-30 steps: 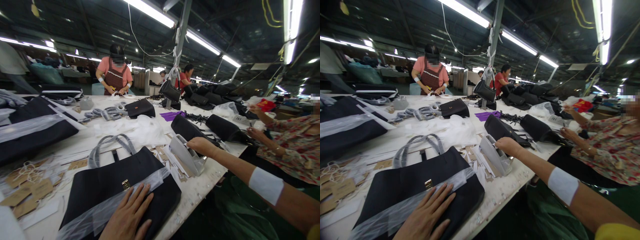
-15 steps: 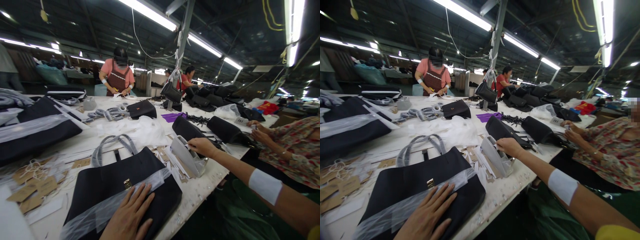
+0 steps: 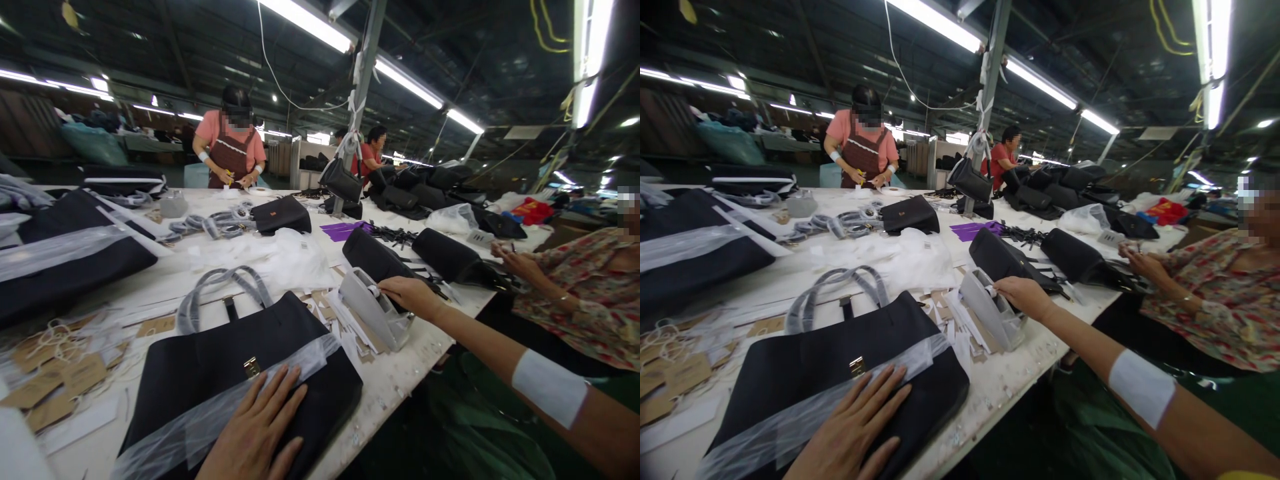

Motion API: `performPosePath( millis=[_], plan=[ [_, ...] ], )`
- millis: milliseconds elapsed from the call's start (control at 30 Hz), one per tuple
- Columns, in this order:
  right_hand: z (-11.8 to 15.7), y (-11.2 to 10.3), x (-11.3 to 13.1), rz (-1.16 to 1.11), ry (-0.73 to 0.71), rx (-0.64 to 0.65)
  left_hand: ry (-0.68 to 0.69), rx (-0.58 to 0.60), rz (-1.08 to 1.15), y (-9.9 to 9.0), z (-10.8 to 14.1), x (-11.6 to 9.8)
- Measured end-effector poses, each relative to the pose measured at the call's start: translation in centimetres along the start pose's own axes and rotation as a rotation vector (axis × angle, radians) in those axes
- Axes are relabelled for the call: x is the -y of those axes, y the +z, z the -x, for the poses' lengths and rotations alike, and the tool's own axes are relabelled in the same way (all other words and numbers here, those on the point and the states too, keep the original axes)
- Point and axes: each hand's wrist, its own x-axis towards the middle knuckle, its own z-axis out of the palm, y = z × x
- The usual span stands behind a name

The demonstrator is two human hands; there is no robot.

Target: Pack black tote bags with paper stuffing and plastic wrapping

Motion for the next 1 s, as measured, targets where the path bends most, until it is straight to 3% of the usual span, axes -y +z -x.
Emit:
performPosePath(
  millis=[200, 400, 667, 867, 1000],
  plan=[
    [-1.0, 0.4, 0.2, 0.110, -0.132, 0.096, 0.020, 0.021, -0.092, 0.1, -0.1, 0.0],
    [-2.2, -0.1, 0.0, 0.129, -0.223, 0.180, -0.002, 0.032, -0.033, 0.0, -0.1, 0.0],
    [-2.5, 0.8, -0.1, 0.040, -0.109, 0.080, 0.005, 0.010, -0.055, 0.1, 0.1, -0.1],
    [-1.8, 0.8, -0.1, -0.165, 0.056, 0.028, 0.023, 0.009, -0.109, 0.0, 0.0, 0.1],
    [-1.6, 0.6, 0.3, -0.129, 0.071, 0.026, 0.039, 0.010, -0.152, 0.0, 0.0, 0.1]
  ],
)
